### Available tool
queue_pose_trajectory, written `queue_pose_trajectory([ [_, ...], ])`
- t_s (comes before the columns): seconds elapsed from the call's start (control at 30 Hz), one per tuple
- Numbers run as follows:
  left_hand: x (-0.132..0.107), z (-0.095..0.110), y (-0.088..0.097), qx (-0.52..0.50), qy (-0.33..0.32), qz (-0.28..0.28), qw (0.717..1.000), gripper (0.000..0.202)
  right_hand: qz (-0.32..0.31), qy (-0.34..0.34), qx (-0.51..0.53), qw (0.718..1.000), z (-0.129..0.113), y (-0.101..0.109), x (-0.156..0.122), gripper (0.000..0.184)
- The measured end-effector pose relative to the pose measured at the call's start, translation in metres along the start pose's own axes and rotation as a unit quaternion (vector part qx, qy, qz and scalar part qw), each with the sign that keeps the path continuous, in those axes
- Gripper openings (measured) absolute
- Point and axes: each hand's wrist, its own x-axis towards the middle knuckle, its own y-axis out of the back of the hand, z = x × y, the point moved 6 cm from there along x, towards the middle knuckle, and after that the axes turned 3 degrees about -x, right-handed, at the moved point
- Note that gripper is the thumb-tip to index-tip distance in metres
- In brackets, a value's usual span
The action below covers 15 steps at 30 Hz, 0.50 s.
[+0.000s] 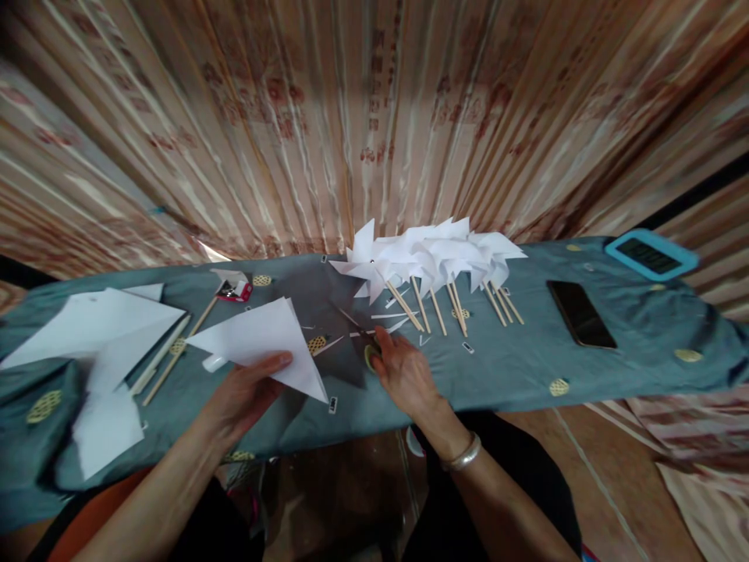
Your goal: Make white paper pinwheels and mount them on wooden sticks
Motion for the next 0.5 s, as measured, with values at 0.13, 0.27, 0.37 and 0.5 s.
queue_pose_trajectory([
  [0.13, -0.001, -0.003, 0.001, 0.011, 0.015, -0.021, 1.0, 0.025, 0.006, 0.056, -0.083, 0.995, -0.005, -0.003, -0.001, 0.026],
  [0.27, -0.002, -0.005, 0.001, 0.013, 0.019, -0.019, 1.0, 0.031, -0.018, 0.051, -0.106, 0.993, -0.008, 0.003, 0.007, 0.014],
  [0.37, -0.003, -0.006, 0.0, 0.022, 0.017, -0.014, 1.0, 0.036, 0.009, 0.026, -0.005, 1.0, -0.012, 0.016, 0.015, 0.016],
  [0.5, -0.004, -0.01, -0.002, 0.038, 0.008, -0.022, 0.999, 0.041, 0.001, 0.007, 0.306, 0.952, -0.029, 0.022, 0.025, 0.024],
])
